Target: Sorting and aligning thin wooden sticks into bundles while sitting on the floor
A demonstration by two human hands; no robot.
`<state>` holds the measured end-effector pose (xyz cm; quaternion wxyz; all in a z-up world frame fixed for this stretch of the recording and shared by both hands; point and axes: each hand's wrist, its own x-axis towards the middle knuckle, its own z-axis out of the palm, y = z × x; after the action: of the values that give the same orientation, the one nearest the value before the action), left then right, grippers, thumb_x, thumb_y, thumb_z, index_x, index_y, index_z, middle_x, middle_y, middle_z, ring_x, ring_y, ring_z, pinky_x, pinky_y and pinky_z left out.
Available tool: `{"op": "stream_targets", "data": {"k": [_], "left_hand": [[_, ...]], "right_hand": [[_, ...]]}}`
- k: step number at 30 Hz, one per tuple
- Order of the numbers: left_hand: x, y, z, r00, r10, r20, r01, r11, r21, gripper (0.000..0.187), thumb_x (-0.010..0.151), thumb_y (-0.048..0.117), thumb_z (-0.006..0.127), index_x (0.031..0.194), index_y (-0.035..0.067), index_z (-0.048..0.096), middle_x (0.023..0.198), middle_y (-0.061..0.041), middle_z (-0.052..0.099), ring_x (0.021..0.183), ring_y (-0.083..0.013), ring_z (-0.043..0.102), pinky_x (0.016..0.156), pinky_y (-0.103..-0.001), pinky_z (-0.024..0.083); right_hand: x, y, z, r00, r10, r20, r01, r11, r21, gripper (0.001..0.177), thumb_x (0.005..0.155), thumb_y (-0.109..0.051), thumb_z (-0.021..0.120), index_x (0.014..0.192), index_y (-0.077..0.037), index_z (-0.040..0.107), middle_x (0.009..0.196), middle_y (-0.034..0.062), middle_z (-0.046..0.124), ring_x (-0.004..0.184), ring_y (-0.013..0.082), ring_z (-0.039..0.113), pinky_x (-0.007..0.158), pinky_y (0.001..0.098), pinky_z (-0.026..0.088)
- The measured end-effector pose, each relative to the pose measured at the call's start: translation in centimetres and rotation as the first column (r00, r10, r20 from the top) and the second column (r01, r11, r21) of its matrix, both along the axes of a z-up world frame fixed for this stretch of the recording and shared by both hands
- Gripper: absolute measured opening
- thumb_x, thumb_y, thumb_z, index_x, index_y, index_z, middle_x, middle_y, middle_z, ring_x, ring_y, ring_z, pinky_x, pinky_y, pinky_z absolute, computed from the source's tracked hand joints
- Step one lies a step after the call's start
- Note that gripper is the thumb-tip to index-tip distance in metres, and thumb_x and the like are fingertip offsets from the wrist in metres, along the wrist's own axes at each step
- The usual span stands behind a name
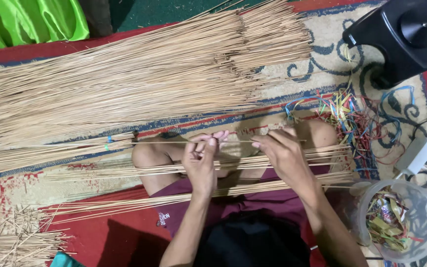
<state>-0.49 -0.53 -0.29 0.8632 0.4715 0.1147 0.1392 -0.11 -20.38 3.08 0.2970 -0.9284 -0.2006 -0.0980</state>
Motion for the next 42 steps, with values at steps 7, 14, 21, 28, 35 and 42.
{"op": "stream_targets", "data": {"k": [7, 14, 21, 28, 35, 42], "left_hand": [[-0.6, 12.5, -1.6, 0.934, 0.354, -0.054, -0.352, 0.935, 0.043, 0.018, 0.105, 0.006, 0.056, 0.122, 0.002, 0.060, 0.107, -0.015, 0.072, 0.097, -0.0242, 0.075, 0.088, -0.032, 0.065], [-2.8, 16.6, -1.7, 0.494, 0.856, 0.156, -0.870, 0.485, 0.091, 0.012, 0.099, 0.005, 0.051, 0.109, 0.009, 0.054, 0.101, -0.007, 0.056, 0.080, -0.0184, 0.048, 0.069, -0.032, 0.044], [-1.6, 11.8, -2.1, 0.988, -0.125, 0.091, -0.029, 0.429, 0.903, 0.041, 0.082, 0.014, 0.085, 0.118, 0.008, 0.066, 0.113, -0.008, 0.070, 0.111, -0.0299, 0.067, 0.100, -0.040, 0.050], [-0.8, 6.5, -6.5, 0.731, -0.589, -0.344, 0.179, -0.322, 0.930, 0.058, 0.077, 0.041, 0.083, 0.115, 0.003, 0.059, 0.113, -0.016, 0.064, 0.120, -0.0362, 0.059, 0.119, -0.060, 0.029], [-0.3, 5.8, -5.8, 0.656, -0.483, -0.579, 0.411, -0.415, 0.812, 0.030, 0.103, 0.039, 0.052, 0.099, 0.012, 0.065, 0.075, -0.013, 0.074, 0.079, -0.0393, 0.076, 0.080, -0.056, 0.058], [0.1, 5.9, -5.3, 0.623, -0.491, -0.608, 0.488, -0.364, 0.794, 0.024, 0.105, 0.039, 0.048, 0.103, 0.017, 0.059, 0.087, -0.011, 0.073, 0.082, -0.0374, 0.076, 0.075, -0.054, 0.060]], "right_hand": [[-0.3, -10.6, -3.6, 0.982, -0.130, 0.135, 0.122, 0.990, 0.066, 0.033, 0.101, -0.024, 0.073, 0.071, -0.012, 0.066, 0.064, 0.0032, 0.050, 0.064, 0.0261, 0.051, 0.072, 0.0353, 0.041], [-2.8, -11.5, -4.7, 0.965, -0.242, 0.106, 0.250, 0.966, -0.072, 0.015, 0.093, -0.020, 0.082, 0.093, -0.006, 0.077, 0.087, 0.0055, 0.073, 0.075, 0.0193, 0.058, 0.076, 0.0344, 0.041], [-2.5, -9.9, -4.9, 0.968, -0.217, 0.126, 0.217, 0.976, 0.015, 0.028, 0.088, -0.031, 0.087, 0.075, -0.014, 0.069, 0.078, 0.0045, 0.060, 0.078, 0.0267, 0.059, 0.077, 0.0349, 0.039], [-2.9, -10.9, -6.7, 0.964, -0.255, 0.072, 0.257, 0.966, -0.027, 0.029, 0.085, -0.033, 0.089, 0.080, -0.011, 0.070, 0.098, 0.0033, 0.063, 0.094, 0.0276, 0.059, 0.087, 0.0374, 0.041], [-2.7, -8.1, -3.9, 0.993, -0.111, 0.040, 0.117, 0.971, -0.208, 0.049, 0.083, -0.041, 0.083, 0.120, -0.015, 0.065, 0.111, 0.0069, 0.068, 0.107, 0.0284, 0.063, 0.103, 0.0478, 0.034], [-0.6, -7.1, -3.0, 0.984, 0.035, -0.175, -0.079, 0.964, -0.252, 0.017, 0.094, -0.030, 0.070, 0.100, -0.016, 0.076, 0.086, 0.0072, 0.071, 0.087, 0.0305, 0.071, 0.085, 0.0426, 0.053]]}}
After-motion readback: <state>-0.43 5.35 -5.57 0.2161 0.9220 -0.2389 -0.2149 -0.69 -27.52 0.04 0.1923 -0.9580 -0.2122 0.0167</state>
